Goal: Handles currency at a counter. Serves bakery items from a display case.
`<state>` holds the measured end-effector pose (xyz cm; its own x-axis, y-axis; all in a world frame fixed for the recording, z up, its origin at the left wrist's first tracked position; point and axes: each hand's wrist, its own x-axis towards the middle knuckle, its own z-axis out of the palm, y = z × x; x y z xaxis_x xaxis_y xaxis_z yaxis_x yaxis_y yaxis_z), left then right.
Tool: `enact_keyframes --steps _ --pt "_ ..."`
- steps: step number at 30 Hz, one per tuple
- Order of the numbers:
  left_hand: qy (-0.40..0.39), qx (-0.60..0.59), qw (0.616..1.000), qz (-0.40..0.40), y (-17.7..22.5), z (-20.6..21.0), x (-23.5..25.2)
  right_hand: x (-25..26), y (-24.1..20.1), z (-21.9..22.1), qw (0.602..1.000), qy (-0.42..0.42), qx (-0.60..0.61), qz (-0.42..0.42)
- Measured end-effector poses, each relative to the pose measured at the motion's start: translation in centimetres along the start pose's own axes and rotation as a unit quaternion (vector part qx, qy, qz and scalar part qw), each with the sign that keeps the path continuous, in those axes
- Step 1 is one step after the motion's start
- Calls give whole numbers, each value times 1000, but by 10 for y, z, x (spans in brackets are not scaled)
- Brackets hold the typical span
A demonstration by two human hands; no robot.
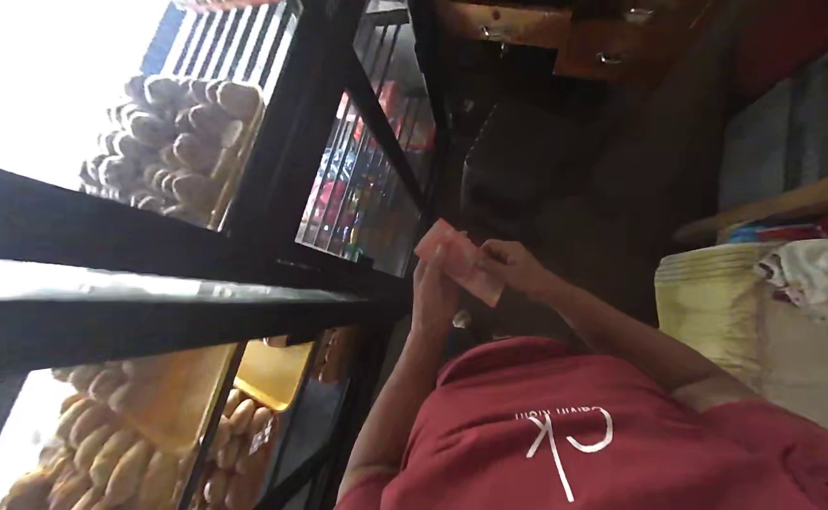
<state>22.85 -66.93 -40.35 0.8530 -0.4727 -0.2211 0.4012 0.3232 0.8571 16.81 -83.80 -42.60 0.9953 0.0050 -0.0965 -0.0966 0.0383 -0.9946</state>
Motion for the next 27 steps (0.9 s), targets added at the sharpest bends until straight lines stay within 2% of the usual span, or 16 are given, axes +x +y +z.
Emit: enact_keyframes --steps 2,6,10,15,17,21,27 --pt "-23 -6 1000 -20 -1 -3 24 17 -1 -8 999 -18 -11 39" --pt "12 -46 998 -40 7 -15 79 54 4 -16 995 -28 -21 98" --pt "69 -82 993 -49 31 -12 135 93 3 -25 994 44 17 95" --pt "33 -57 994 -90 30 -13 200 136 4 -52 990 87 27 107" --pt "27 -15 991 -127 27 -3 228 149 5 -70 988 101 45 111" --pt "-15 21 981 -192 5 21 290 179 21 -113 981 178 71 40" --pt "-69 36 966 -247 -35 74 402 253 46 -211 986 156 61 27"
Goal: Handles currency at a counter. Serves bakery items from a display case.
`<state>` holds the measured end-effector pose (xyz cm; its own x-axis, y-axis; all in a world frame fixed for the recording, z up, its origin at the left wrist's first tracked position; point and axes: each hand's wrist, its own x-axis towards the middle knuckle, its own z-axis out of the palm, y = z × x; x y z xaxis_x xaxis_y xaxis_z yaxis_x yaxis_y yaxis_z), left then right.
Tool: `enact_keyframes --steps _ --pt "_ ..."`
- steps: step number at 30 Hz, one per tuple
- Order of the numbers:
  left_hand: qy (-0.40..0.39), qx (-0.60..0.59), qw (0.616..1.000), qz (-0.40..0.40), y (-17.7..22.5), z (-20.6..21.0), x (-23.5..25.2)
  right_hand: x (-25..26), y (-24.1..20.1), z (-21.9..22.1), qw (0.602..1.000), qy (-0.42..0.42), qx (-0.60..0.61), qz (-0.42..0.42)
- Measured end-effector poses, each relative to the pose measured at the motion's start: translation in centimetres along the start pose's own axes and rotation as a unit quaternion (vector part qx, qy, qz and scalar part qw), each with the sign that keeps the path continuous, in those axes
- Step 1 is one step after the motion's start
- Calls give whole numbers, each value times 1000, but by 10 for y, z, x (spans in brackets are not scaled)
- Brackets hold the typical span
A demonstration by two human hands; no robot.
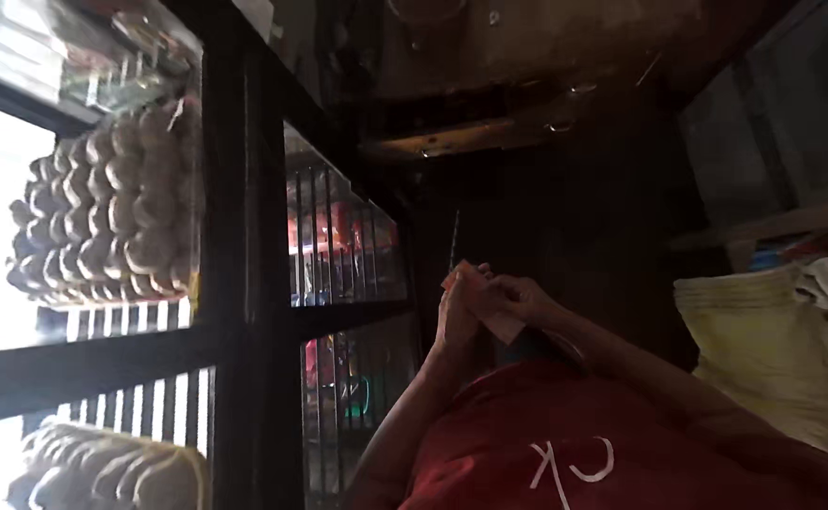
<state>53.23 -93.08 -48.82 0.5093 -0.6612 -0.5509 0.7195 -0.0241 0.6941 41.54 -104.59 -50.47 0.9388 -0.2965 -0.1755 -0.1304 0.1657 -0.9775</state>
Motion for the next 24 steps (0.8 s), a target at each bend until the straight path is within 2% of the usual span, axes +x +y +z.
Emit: enact_keyframes --steps 3,7,8,10,12,14,19,24 --pt "8 32 999 -38 13 19 64 44 2 -35 999 24 6 35" --pt "-25 220 973 -61 39 26 165 80 -1 -81 990 114 -24 84" --pt "-8 212 975 -68 48 25 191 84 0 -91 984 137 -38 107" --pt "69 112 989 -70 67 24 248 87 7 -112 972 172 -64 147" --pt "153 61 985 -47 86 29 299 86 17 -130 961 203 -76 172" --pt "198 38 979 -33 98 32 338 80 25 -144 955 220 -78 184" --pt "256 -6 965 -55 116 42 376 77 26 -162 948 232 -80 203" --pt "262 43 962 -61 103 31 360 87 20 -169 946 229 -93 211"
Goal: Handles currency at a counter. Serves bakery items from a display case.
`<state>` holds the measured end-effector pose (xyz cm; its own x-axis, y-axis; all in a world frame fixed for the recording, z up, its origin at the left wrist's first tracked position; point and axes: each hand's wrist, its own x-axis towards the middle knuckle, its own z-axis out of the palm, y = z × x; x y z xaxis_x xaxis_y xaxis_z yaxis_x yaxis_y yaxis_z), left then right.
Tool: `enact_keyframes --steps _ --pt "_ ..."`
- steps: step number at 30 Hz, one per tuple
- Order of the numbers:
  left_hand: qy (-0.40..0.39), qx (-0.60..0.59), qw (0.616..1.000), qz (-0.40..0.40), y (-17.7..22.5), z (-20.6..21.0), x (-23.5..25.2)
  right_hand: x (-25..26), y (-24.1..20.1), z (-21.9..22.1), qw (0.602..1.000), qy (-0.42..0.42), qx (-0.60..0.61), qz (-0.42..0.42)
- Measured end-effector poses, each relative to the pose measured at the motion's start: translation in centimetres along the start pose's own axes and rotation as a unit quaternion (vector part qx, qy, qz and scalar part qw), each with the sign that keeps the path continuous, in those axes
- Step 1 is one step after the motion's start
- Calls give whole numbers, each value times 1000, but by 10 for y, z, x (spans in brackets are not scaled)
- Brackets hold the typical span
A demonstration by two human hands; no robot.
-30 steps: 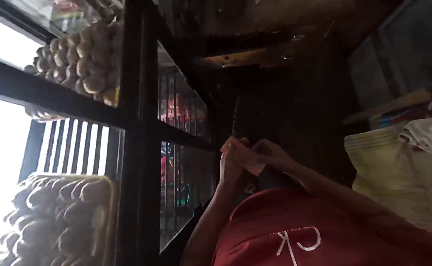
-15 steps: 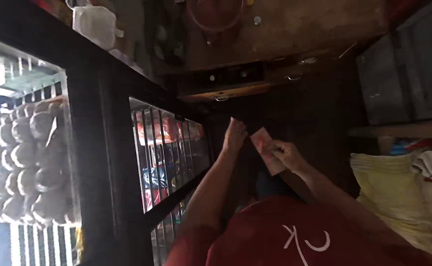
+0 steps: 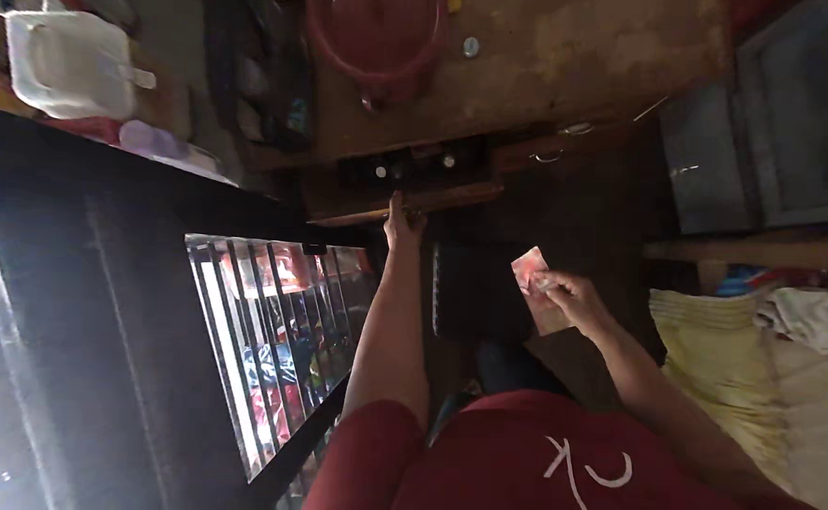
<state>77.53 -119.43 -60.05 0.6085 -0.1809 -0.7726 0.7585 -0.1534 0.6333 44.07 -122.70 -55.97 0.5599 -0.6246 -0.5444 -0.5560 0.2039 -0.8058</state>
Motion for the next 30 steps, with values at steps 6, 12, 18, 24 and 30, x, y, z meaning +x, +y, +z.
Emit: enact_keyframes --steps 6,12,18,24,30 --pt "-41 -34 998 19 -51 -44 -35 12 -23 5 1000 -15 28 4" --pt "-52 -40 998 -9 -89 -95 -63 35 -37 23 996 -40 21 -77" --pt "-38 -77 995 -43 -115 -113 -75 85 -44 51 994 -15 42 -98" --pt "-32 -71 995 -56 -115 -110 -79 134 -69 89 992 -17 94 -80" --pt "-26 -91 993 -71 -115 -111 -78 179 -58 119 994 -36 98 -29"
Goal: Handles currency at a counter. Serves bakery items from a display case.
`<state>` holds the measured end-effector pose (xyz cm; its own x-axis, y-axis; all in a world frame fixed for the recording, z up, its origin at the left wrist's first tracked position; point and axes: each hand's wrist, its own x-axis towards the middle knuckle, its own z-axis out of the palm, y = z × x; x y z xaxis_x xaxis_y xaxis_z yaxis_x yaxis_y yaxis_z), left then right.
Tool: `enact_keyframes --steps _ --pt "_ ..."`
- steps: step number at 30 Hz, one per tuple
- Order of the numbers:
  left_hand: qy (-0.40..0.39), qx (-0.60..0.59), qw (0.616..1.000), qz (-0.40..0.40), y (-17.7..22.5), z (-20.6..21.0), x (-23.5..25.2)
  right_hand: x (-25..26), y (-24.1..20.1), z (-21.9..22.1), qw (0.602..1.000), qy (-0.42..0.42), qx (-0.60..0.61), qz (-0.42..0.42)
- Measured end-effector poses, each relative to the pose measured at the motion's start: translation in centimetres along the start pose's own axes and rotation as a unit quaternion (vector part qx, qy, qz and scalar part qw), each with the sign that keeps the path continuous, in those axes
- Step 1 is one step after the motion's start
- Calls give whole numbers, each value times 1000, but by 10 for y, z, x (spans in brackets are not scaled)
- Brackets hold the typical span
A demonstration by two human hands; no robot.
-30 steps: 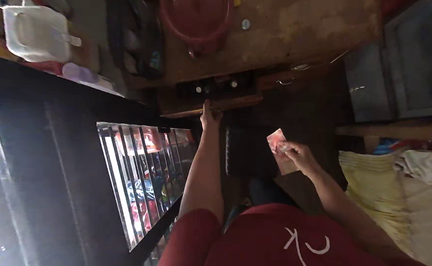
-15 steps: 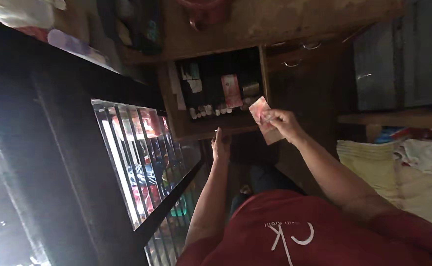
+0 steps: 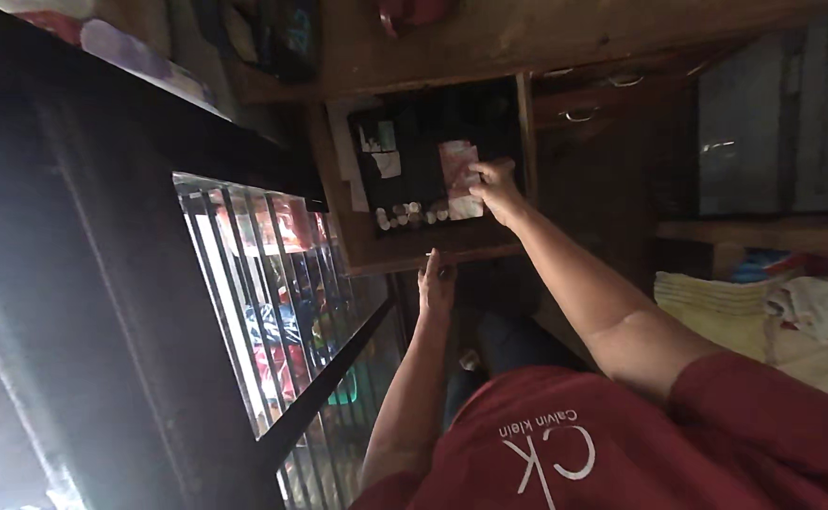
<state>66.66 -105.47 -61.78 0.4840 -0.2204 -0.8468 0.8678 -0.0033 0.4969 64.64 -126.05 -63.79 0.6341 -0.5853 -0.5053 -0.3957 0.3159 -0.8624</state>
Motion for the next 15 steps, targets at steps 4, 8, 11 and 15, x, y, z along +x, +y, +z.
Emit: enact_keyframes --steps 4,8,11,15 --pt "-8 1 1000 4 -1 -2 4 -1 2 0 993 6 -116 -11" --pt "-8 -9 1000 0 0 0 3 2 0 1 989 -5 -145 -39" --pt "-7 -16 1000 -3 1 0 3 15 -2 4 989 -7 -140 -39" --pt "-10 -2 1000 -5 2 -2 2 13 -15 4 968 1 -247 -47"
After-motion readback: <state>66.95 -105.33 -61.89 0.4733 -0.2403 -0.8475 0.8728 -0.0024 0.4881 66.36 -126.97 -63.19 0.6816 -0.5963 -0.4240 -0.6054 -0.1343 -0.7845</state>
